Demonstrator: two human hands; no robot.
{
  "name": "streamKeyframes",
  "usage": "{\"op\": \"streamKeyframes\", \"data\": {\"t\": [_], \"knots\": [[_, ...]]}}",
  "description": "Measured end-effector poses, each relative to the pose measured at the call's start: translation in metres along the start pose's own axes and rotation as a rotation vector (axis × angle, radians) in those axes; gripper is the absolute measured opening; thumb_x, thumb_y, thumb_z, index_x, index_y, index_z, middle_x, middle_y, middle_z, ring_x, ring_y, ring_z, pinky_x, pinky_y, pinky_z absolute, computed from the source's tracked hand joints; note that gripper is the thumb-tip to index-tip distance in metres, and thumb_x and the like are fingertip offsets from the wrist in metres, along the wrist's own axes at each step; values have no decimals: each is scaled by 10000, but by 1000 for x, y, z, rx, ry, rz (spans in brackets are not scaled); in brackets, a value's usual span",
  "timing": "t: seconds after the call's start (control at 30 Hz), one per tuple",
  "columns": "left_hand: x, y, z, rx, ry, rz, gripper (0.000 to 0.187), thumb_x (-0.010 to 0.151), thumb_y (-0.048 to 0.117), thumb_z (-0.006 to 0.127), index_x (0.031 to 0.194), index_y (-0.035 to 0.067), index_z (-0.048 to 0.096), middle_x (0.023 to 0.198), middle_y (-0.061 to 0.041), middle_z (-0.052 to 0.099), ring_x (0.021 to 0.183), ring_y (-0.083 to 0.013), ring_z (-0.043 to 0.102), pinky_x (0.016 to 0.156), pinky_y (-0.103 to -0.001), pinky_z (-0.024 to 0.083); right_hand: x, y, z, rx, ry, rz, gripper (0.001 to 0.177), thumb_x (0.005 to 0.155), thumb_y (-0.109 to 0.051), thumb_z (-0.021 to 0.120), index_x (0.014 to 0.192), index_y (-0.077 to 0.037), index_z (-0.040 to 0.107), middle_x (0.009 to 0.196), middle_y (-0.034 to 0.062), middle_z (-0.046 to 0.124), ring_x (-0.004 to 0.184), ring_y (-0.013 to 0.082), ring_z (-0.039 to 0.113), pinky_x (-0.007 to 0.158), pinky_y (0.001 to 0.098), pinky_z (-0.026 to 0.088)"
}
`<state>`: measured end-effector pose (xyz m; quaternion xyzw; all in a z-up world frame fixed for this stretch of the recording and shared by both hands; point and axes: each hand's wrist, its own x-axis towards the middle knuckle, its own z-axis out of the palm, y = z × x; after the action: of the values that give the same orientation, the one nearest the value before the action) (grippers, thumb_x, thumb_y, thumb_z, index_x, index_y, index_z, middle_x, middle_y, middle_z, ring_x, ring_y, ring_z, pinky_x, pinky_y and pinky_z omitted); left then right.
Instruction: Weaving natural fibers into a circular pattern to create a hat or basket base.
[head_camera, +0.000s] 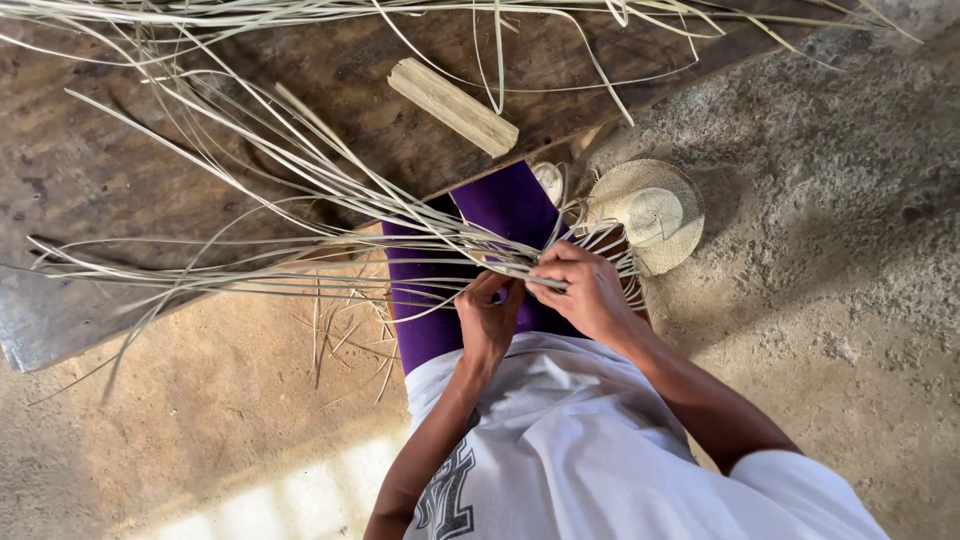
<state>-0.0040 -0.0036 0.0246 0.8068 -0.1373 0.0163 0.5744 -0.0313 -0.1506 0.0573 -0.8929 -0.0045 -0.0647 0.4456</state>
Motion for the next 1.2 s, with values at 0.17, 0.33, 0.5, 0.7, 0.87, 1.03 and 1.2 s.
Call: {"op": "streamKeyframes", "data": {"t": [0.17, 0.33, 0.5, 0.7, 0.87, 1.03, 1.2], "knots": [[9, 20, -6, -80, -35, -83, 91, 779, 75, 675, 775, 143, 735, 618, -52, 651, 660, -270, 664, 621, -329, 504, -19, 30, 14, 28, 103, -33, 119, 687, -80, 730, 794, -125, 706, 791, 37, 595, 681, 255, 600, 604, 323, 482], [7, 12, -8, -80, -30, -83, 60, 778, 173, 708, 751, 120, 709, 664, -63, 667, 713, -259, 674, 673, -330, 501, -15, 28, 14, -17, 139, -87, 88, 723, -52, 682, 768, -126, 685, 779, 40, 582, 704, 289, 584, 607, 333, 484], [13, 28, -10, -32, -72, 11, 72, 788, 127, 690, 719, 107, 685, 659, -97, 647, 687, -331, 654, 656, -361, 511, -19, 27, 17, -41, 140, -102, 104, 691, -61, 707, 768, -121, 671, 794, 48, 569, 733, 305, 582, 623, 364, 498], [15, 4, 0, 48, -66, 127, 95, 814, 107, 666, 729, 67, 652, 684, -139, 635, 687, -384, 631, 638, -392, 515, -9, 12, 13, -79, 228, -136, 146, 683, -45, 716, 786, -146, 686, 797, 42, 572, 722, 320, 578, 599, 387, 509], [18, 14, 5, 15, 66, 152, 34, 824, 70, 657, 792, 83, 656, 749, -101, 648, 729, -323, 661, 671, -340, 522, -4, 7, 15, -192, 353, -238, 151, 746, -13, 701, 834, -135, 695, 828, 18, 585, 759, 262, 597, 589, 348, 534], [11, 0, 3, 57, 91, 169, 51, 806, 106, 702, 848, 90, 677, 758, -81, 670, 742, -301, 661, 647, -348, 531, -11, 15, 29, -182, 347, -200, 132, 757, 35, 668, 819, -82, 672, 811, 54, 581, 764, 307, 599, 523, 410, 549], [15, -14, 8, 187, 109, 362, 25, 799, 87, 700, 816, 78, 683, 766, -93, 666, 764, -315, 655, 727, -337, 526, -9, 21, 30, -135, 314, -190, 158, 718, 33, 697, 795, -103, 679, 781, 61, 587, 728, 320, 596, 571, 407, 538]]}}
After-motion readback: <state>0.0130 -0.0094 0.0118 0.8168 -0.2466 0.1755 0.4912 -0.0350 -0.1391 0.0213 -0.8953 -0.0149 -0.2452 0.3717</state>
